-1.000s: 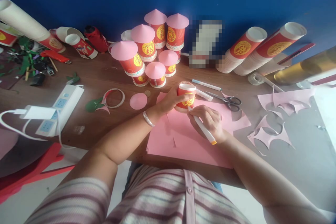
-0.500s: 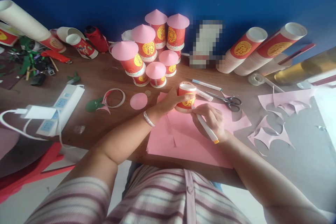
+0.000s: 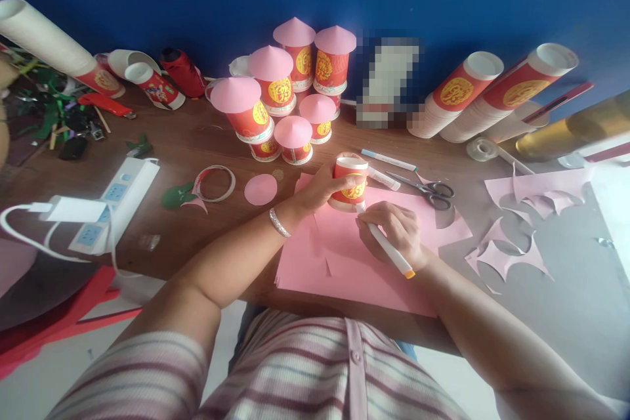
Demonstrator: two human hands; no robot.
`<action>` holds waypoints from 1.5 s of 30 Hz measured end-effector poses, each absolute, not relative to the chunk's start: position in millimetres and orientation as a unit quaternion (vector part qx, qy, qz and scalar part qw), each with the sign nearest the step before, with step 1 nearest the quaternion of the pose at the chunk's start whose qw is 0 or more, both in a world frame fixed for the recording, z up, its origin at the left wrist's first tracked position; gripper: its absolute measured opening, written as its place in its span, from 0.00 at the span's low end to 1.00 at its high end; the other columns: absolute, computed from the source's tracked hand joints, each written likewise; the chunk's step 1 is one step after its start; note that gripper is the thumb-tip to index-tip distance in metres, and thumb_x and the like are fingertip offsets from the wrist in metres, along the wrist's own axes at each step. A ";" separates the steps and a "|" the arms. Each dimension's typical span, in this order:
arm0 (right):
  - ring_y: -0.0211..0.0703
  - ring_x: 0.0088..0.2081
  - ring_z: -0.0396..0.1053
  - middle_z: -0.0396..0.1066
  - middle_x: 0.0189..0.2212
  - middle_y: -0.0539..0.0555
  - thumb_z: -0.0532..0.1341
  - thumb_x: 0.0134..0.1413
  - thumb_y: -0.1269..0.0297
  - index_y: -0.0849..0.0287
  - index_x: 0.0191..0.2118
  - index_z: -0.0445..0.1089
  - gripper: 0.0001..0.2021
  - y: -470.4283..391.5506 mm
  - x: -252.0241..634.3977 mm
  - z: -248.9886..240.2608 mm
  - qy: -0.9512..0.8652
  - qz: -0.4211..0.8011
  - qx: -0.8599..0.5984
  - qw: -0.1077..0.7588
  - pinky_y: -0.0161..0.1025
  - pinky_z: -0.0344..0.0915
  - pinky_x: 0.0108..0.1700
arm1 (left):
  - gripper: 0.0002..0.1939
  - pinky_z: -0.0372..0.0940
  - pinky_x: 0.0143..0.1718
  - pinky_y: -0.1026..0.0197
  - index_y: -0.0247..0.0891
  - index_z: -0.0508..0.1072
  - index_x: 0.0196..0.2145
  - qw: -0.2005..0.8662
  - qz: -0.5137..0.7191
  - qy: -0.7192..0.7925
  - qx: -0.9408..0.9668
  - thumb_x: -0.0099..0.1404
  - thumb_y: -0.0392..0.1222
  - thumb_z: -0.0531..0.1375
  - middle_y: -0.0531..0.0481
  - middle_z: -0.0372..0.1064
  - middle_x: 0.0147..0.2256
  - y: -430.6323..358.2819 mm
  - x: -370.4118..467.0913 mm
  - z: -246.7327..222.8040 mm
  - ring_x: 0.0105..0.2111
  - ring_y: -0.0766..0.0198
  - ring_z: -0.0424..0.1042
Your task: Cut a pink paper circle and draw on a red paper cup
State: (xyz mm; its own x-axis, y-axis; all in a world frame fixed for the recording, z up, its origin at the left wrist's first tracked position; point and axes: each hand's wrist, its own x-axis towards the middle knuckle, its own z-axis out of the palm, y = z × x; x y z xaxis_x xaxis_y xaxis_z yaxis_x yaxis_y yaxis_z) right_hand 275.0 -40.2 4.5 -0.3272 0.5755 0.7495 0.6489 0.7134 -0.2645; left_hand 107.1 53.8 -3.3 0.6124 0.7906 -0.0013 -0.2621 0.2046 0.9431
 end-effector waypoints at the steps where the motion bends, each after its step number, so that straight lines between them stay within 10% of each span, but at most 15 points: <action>1: 0.36 0.24 0.68 0.70 0.25 0.48 0.62 0.58 0.77 0.56 0.39 0.66 0.09 -40.4 275.0 4.5 -0.814 -0.041 -0.377 0.440 0.34 0.67 0.27 | 0.18 0.67 0.45 0.57 0.38 0.70 0.45 0.735 0.359 0.254 0.516 0.61 0.47 0.66 0.45 0.73 0.43 54.1 107.2 -3.8 0.43 0.59 0.72; 45: 0.37 0.24 0.68 0.71 0.26 0.47 0.62 0.56 0.79 0.55 0.42 0.67 0.12 -35.4 275.3 5.5 -0.805 -0.064 -0.391 0.442 0.34 0.64 0.26 | 0.19 0.67 0.43 0.59 0.37 0.71 0.45 0.734 0.354 0.251 0.522 0.61 0.49 0.66 0.45 0.72 0.42 54.2 107.2 -4.1 0.43 0.59 0.72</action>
